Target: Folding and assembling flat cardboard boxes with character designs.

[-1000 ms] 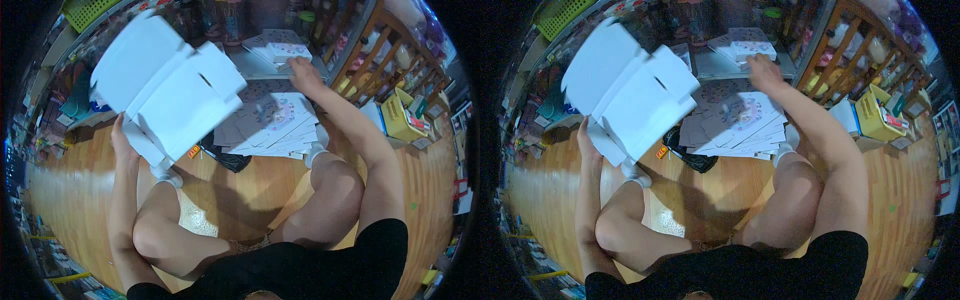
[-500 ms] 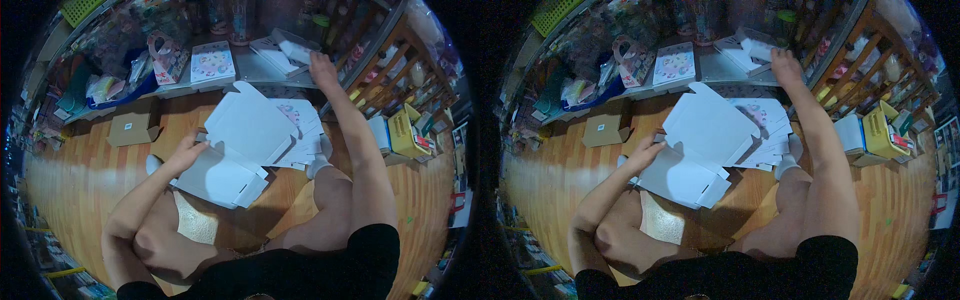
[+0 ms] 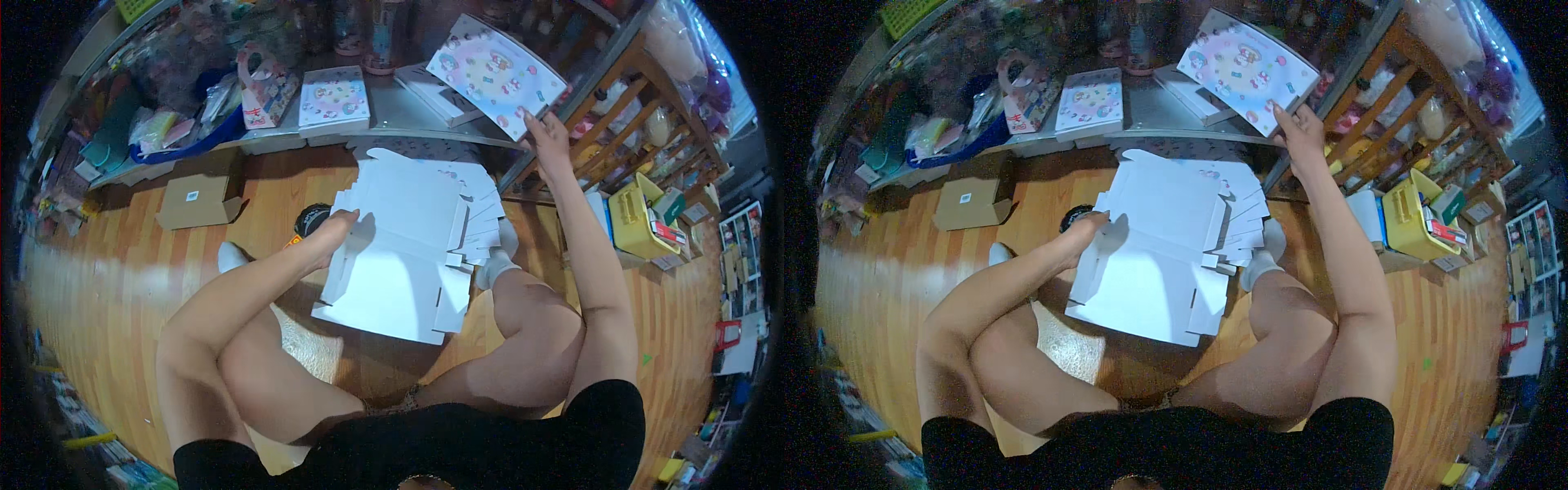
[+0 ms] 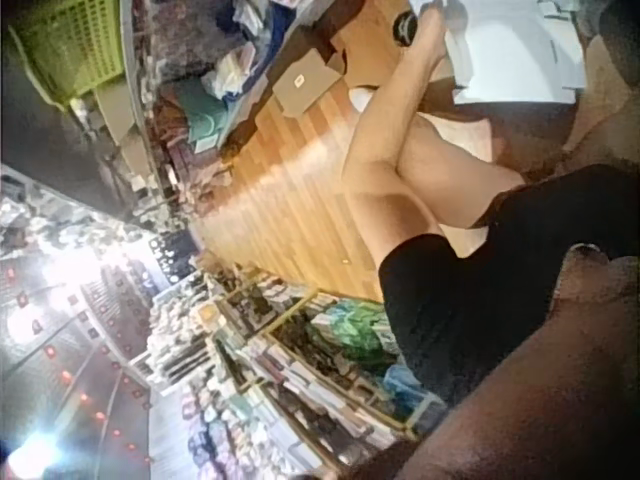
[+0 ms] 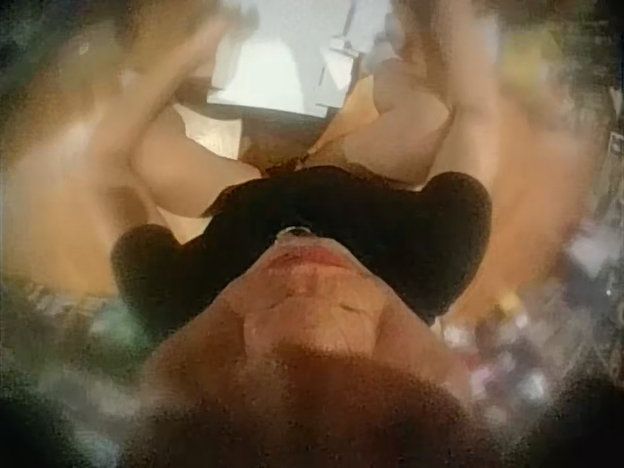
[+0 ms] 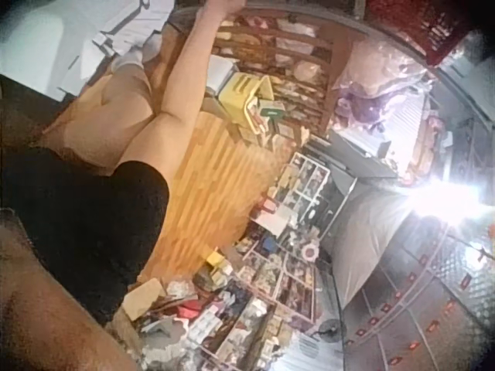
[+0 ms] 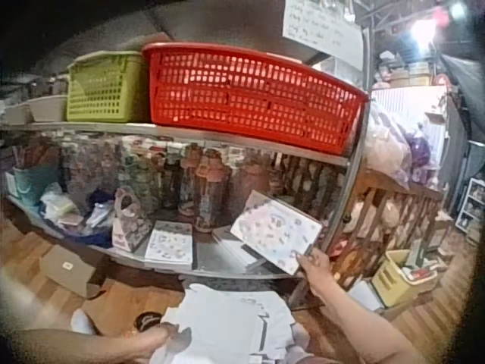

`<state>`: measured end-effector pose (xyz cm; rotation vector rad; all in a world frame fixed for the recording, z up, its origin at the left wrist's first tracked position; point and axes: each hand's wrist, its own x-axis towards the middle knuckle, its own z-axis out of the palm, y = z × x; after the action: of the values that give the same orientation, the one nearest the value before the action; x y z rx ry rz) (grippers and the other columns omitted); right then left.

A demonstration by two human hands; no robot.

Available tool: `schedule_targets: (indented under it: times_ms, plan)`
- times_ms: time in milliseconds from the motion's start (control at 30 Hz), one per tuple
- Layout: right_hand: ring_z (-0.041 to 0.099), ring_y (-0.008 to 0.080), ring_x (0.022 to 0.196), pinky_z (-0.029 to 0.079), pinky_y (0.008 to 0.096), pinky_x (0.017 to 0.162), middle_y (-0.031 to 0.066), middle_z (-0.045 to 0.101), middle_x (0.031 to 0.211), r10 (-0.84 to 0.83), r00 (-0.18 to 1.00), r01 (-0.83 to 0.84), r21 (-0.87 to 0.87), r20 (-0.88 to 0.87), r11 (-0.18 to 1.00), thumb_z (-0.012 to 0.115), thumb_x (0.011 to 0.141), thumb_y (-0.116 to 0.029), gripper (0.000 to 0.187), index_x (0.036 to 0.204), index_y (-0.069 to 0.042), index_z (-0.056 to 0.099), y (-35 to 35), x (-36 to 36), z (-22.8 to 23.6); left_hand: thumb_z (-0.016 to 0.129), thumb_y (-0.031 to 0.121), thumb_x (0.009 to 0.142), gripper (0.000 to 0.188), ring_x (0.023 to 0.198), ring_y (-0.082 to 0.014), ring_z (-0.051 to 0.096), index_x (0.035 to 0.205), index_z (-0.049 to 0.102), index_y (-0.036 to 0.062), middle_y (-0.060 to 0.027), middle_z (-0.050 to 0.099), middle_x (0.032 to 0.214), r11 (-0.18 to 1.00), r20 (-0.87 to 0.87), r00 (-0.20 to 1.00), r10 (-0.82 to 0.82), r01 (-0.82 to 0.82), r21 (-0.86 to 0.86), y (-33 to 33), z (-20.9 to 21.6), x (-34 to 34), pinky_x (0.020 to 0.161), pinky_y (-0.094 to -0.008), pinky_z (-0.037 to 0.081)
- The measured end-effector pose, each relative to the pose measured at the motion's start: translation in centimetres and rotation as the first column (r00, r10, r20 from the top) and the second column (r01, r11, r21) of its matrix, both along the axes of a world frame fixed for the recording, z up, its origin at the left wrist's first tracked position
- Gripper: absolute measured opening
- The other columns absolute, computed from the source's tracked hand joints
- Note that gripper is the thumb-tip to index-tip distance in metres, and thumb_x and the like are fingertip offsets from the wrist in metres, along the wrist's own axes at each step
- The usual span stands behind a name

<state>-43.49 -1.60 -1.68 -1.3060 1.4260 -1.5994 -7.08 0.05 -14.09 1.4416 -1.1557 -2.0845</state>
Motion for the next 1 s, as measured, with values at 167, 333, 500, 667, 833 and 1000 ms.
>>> schedule_targets:
  times_ms: [167, 333, 500, 667, 833, 1000]
  plan:
    - [0.06, 0.0175, 0.084, 0.054, 0.0311, 0.066, 0.0101, 0.057, 0.1, 0.159, 0.958, -0.178, 0.062, 0.237, 0.982, 0.056, 0.087, -0.02, 0.031, 0.107, 0.002, 0.047, 1.6, 1.5, 0.3, 0.037, 0.033, 0.092, 0.043, 0.096, -0.0248, 0.052, 0.12, 0.038, 0.0006, -0.0151, 0.05, 0.108, 0.989, 0.005, 0.989, 0.146, -0.146, -0.024, 0.1, 0.4, -0.3, 0.084, -0.0396, 0.044]
    - [0.058, 0.0167, 0.09, 0.052, 0.0321, 0.071, 0.0082, 0.056, 0.102, 0.345, 0.906, -0.375, 0.088, 0.244, 0.923, 0.059, 0.085, -0.024, 0.037, 0.108, 0.001, 0.045, 2.7, 2.4, 0.3, 0.039, 0.041, 0.09, 0.059, 0.108, -0.0316, 0.046, 0.129, 0.027, -0.001, -0.0195, 0.042, 0.123, 0.95, -0.104, 0.946, 0.308, -0.312, -0.02, -0.9, -0.3, -0.5, 0.088, -0.0463, 0.04]
    - [0.056, 0.0136, 0.089, 0.048, 0.0275, 0.071, 0.0056, 0.057, 0.102, 0.486, 0.857, -0.51, 0.141, 0.17, 0.849, 0.063, 0.082, -0.026, 0.041, 0.111, -0.002, 0.048, 3.4, 4.1, 1.1, 0.043, 0.041, 0.088, 0.066, 0.123, -0.0342, 0.035, 0.134, 0.019, 0.0002, -0.0228, 0.033, 0.134, 0.848, 0.286, 0.89, 0.355, -0.179, -0.498, -1.2, 0.6, -0.3, 0.099, -0.0433, 0.029]
    - [0.056, 0.0146, 0.09, 0.048, 0.0296, 0.072, 0.007, 0.059, 0.101, 0.622, 0.782, -0.606, 0.192, -0.031, 0.772, 0.071, 0.072, -0.026, 0.053, 0.113, 0.002, 0.051, 3.8, 5.9, 1.9, 0.041, 0.03, 0.089, 0.048, 0.105, -0.029, 0.05, 0.127, 0.033, 0.0018, -0.0165, 0.049, 0.118, 0.75, -0.03, 0.94, 0.341, -0.291, -0.594, -1.9, 5.0, 1.3, 0.091, -0.0392, 0.038]
    - [0.056, 0.0133, 0.083, 0.047, 0.029, 0.07, 0.0054, 0.06, 0.092, 0.7, 0.707, -0.658, 0.27, -0.102, 0.703, 0.072, 0.072, -0.025, 0.048, 0.108, 0.002, 0.055, 4.3, 6.9, 2.9, 0.034, 0.035, 0.09, 0.045, 0.1, -0.0212, 0.052, 0.12, 0.044, 0.0044, -0.0111, 0.054, 0.112, 0.794, -0.496, 0.829, 0.26, -0.476, -0.379, -1.4, 9.9, 4.3, 0.088, -0.0355, 0.04]
    - [0.057, 0.0127, 0.076, 0.046, 0.0287, 0.068, 0.0051, 0.06, 0.08, 0.753, 0.635, -0.678, 0.344, -0.172, 0.65, 0.072, 0.072, -0.025, 0.043, 0.102, 0.002, 0.057, 4.9, 9.3, 3.2, 0.049, 0.038, 0.085, 0.053, 0.112, -0.0223, 0.046, 0.125, 0.042, 0.0055, -0.0121, 0.05, 0.119, 0.66, -0.262, 0.964, -0.043, -0.17, -0.732, -0.2, 12.1, 5.1, 0.094, -0.0356, 0.035]
